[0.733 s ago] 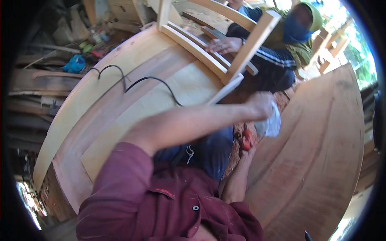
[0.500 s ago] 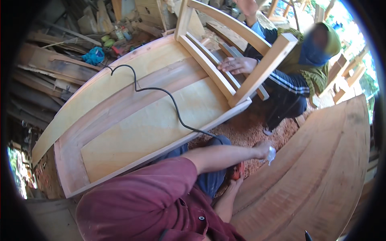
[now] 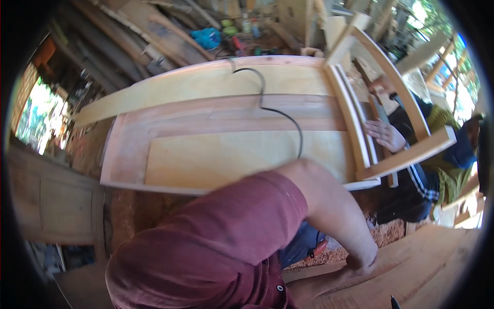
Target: The person assembles wooden furniture by drilling screws into the frame while another person assists by holding the components in place.
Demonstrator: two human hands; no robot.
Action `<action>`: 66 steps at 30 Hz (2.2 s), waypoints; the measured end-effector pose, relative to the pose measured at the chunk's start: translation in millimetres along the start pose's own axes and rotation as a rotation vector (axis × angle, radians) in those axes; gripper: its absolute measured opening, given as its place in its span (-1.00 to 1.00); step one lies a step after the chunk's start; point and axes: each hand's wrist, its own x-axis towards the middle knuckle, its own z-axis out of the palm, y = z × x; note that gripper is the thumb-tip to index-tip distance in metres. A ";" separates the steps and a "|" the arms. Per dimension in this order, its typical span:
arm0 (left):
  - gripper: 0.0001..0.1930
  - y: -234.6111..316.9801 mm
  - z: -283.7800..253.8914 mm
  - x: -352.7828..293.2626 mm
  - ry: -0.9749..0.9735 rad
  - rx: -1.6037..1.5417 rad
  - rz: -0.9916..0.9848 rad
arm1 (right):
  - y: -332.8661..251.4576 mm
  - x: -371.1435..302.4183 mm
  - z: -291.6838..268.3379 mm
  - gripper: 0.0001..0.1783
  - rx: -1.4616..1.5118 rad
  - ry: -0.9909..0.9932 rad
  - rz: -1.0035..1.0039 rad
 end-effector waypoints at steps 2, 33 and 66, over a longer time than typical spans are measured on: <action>-0.69 38.2 -53.8 -91.6 -0.045 0.078 0.031 | -102.6 -5.0 27.1 -0.64 0.188 -0.091 -0.190; -0.25 -70.4 94.2 -661.3 0.296 0.858 -1.505 | -330.0 61.4 163.2 0.04 0.338 0.039 -0.483; -0.25 -21.7 53.6 -706.8 0.307 0.808 -1.391 | -340.7 52.1 159.2 0.10 0.424 0.018 -0.468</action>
